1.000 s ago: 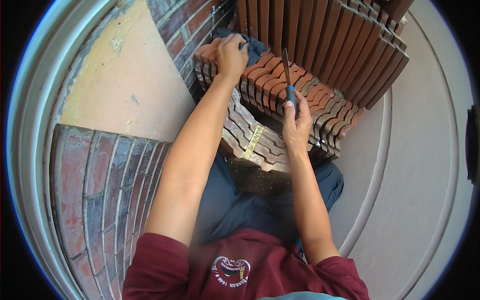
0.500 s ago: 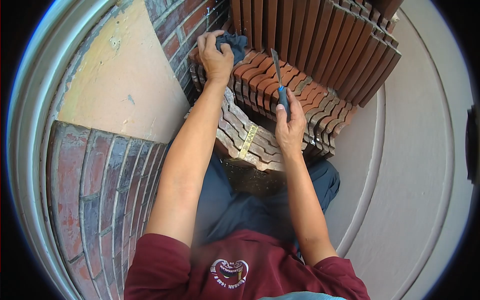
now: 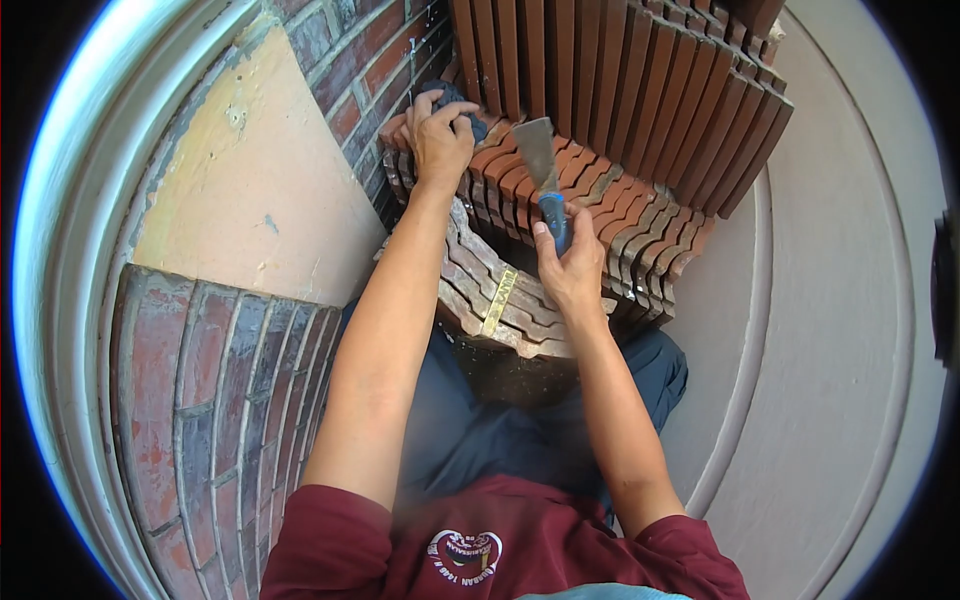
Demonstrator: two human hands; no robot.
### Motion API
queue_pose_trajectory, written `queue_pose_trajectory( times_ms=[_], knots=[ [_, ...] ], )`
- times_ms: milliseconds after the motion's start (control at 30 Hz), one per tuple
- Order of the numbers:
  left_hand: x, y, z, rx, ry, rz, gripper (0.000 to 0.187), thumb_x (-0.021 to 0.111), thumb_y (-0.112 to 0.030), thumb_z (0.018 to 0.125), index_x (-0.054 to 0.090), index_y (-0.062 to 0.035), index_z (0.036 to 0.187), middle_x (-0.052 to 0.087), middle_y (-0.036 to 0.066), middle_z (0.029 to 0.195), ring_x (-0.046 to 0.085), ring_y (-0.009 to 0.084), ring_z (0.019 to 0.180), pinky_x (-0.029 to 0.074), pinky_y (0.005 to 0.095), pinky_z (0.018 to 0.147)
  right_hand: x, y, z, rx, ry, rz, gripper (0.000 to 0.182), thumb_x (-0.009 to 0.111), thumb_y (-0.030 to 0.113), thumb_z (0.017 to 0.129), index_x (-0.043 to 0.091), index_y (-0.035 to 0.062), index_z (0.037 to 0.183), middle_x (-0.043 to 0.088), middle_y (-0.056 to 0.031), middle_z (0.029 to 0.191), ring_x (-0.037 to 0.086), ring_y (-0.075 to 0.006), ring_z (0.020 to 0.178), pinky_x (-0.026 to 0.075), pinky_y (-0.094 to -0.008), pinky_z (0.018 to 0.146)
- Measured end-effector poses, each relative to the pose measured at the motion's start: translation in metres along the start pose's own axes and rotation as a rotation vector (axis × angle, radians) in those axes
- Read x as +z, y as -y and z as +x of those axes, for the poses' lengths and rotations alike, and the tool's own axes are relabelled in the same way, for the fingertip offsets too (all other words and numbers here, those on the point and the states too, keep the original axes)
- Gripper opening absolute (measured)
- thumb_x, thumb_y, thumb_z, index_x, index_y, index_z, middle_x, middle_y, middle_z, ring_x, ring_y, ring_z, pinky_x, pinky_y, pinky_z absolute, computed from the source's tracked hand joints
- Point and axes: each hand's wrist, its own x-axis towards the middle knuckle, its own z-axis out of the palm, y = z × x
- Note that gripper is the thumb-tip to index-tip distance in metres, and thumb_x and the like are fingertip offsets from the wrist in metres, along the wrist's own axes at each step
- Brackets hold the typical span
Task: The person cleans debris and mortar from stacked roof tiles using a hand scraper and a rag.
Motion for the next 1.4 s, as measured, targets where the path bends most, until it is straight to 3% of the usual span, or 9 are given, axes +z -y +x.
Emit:
queue_pose_trajectory(
  times_ms=[33, 133, 267, 433, 533, 667, 900, 1167, 1400],
  knots=[
    [-0.001, 0.002, 0.001, -0.012, 0.011, -0.011, 0.024, 0.059, -0.012, 0.081, 0.078, -0.0189, 0.093, 0.06, 0.014, 0.117, 0.051, 0.0356, 0.115, 0.036, 0.0483, 0.1, 0.005, -0.003, 0.002, -0.051, 0.003, -0.005, 0.038, 0.068, 0.02, 0.092, 0.054, 0.0004, 0.121, 0.07, -0.0149, 0.094, 0.068, -0.0204, 0.083, 0.052, -0.0328, 0.076],
    [0.0, 0.004, 0.002, -0.031, 0.02, -0.038, 0.026, 0.053, -0.021, 0.086, 0.079, -0.0174, 0.088, 0.06, 0.016, 0.119, 0.052, 0.0364, 0.115, 0.036, 0.0485, 0.1, 0.011, -0.003, 0.008, -0.13, 0.026, 0.115, 0.043, 0.066, 0.022, 0.091, 0.053, -0.0009, 0.125, 0.069, -0.0253, 0.093, 0.071, -0.0377, 0.08, 0.054, -0.0414, 0.073],
    [-0.002, 0.004, 0.006, -0.018, 0.002, -0.059, 0.035, 0.047, -0.024, 0.091, 0.078, -0.0084, 0.09, 0.065, 0.02, 0.108, 0.056, 0.0363, 0.112, 0.04, 0.0426, 0.098, 0.01, 0.025, 0.026, -0.149, 0.1, 0.109, 0.046, 0.064, 0.019, 0.091, 0.051, 0.0008, 0.131, 0.068, -0.0276, 0.099, 0.07, -0.0406, 0.086, 0.054, -0.0431, 0.077],
    [-0.005, -0.001, 0.013, -0.118, -0.051, -0.15, 0.043, 0.045, -0.03, 0.097, 0.074, -0.0015, 0.085, 0.065, 0.021, 0.1, 0.06, 0.0382, 0.101, 0.043, 0.0448, 0.089, 0.041, 0.022, 0.055, -0.43, 0.13, 0.064, 0.052, 0.051, 0.016, 0.096, 0.038, -0.0023, 0.143, 0.064, -0.0334, 0.109, 0.062, -0.0525, 0.095, 0.05, -0.0551, 0.085],
    [-0.003, 0.011, 0.014, -0.011, -0.036, -0.134, 0.038, 0.054, -0.031, 0.094, 0.072, 0.0008, 0.085, 0.065, 0.02, 0.096, 0.061, 0.0392, 0.094, 0.044, 0.0478, 0.084, 0.053, 0.025, 0.063, -0.362, 0.272, -0.057, 0.052, 0.05, 0.016, 0.097, 0.037, -0.0011, 0.145, 0.063, -0.034, 0.111, 0.06, -0.0507, 0.105, 0.047, -0.0527, 0.09],
    [-0.007, 0.012, 0.012, 0.047, 0.08, -0.116, 0.033, 0.059, -0.032, 0.092, 0.072, -0.0013, 0.089, 0.065, 0.018, 0.102, 0.059, 0.0365, 0.099, 0.042, 0.048, 0.087, 0.062, 0.031, 0.065, -0.395, 0.384, -0.203, 0.059, 0.05, 0.016, 0.096, 0.03, -0.0057, 0.147, 0.061, -0.0385, 0.102, 0.062, -0.0527, 0.092, 0.05, -0.0557, 0.083],
    [-0.004, 0.011, 0.015, 0.077, 0.157, -0.167, 0.032, 0.058, -0.032, 0.094, 0.072, -0.0039, 0.088, 0.064, 0.016, 0.103, 0.058, 0.035, 0.1, 0.04, 0.0482, 0.087, 0.088, 0.015, 0.067, -0.48, 0.266, -0.145, 0.063, 0.051, 0.01, 0.092, 0.025, -0.0188, 0.142, 0.061, -0.0395, 0.095, 0.062, -0.0546, 0.084, 0.049, -0.0584, 0.08],
    [-0.002, 0.009, 0.017, 0.104, 0.177, -0.054, 0.03, 0.056, -0.034, 0.091, 0.071, -0.0072, 0.092, 0.063, 0.018, 0.107, 0.054, 0.0387, 0.109, 0.037, 0.0558, 0.092, 0.096, 0.013, 0.077, -0.495, 0.247, -0.081, 0.067, 0.05, 0.01, 0.088, 0.023, -0.0216, 0.14, 0.061, -0.0386, 0.083, 0.062, -0.0542, 0.081, 0.049, -0.0589, 0.078],
    [-0.002, 0.008, 0.018, 0.086, 0.171, -0.054, 0.032, 0.054, -0.032, 0.093, 0.069, -0.0047, 0.101, 0.063, 0.019, 0.108, 0.055, 0.0404, 0.109, 0.039, 0.0541, 0.094, 0.101, 0.01, 0.081, -0.505, 0.214, -0.088, 0.065, 0.051, 0.011, 0.088, 0.027, -0.0228, 0.138, 0.062, -0.038, 0.078, 0.063, -0.0537, 0.079, 0.05, -0.0584, 0.076]
  ],
)
